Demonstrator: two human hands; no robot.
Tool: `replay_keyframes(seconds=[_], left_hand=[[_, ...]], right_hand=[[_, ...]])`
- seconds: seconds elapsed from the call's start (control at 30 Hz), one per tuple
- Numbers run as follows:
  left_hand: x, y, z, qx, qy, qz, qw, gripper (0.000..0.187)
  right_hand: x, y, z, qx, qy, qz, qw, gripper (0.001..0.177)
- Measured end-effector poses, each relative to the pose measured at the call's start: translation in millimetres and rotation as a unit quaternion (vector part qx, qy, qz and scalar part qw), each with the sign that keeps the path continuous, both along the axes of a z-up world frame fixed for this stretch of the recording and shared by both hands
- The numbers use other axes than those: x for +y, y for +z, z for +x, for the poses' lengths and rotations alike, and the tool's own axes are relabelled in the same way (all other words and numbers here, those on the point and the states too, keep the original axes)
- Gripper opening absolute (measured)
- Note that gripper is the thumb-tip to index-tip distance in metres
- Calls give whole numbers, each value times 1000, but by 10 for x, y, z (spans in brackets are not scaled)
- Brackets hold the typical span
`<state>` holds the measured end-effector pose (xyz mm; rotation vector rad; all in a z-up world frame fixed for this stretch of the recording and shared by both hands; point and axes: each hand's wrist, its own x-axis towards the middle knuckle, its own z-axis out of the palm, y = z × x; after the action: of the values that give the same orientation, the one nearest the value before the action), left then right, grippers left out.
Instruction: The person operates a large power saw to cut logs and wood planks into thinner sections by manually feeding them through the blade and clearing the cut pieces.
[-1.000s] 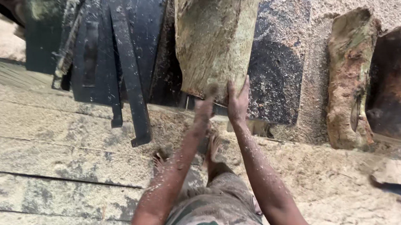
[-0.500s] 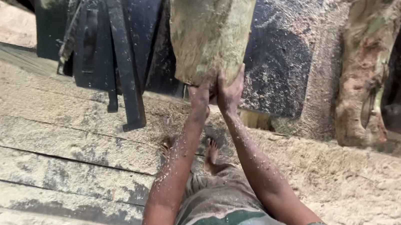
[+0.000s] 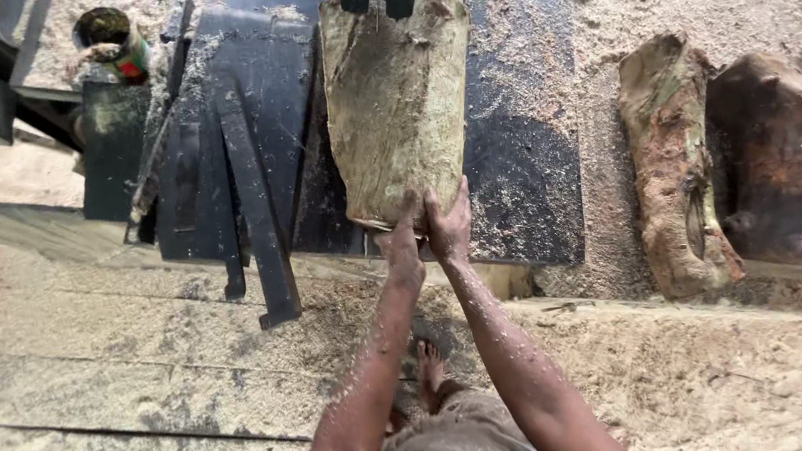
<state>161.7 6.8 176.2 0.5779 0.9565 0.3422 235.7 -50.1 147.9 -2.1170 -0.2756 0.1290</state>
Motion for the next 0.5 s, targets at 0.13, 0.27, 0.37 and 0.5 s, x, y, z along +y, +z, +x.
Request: replay_keyframes(seconds=[0.13, 0.27, 0.37, 0.5], left_hand=[[-300, -41, -219, -92, -45, -7, 995, 104], [-15, -5, -10, -72, -27, -70, 995, 73], [-106, -48, 95, -41, 5, -87, 995, 53], [-131, -56, 139, -17, 40, -72, 996, 41]], right_hand=[[-316, -151, -105, 5, 14, 0, 1000, 114], [-61, -260, 134, -51, 37, 35, 997, 106], [-262, -435, 110, -39, 15, 11, 999, 102], [-255, -546, 71, -149, 37, -99, 983, 77]])
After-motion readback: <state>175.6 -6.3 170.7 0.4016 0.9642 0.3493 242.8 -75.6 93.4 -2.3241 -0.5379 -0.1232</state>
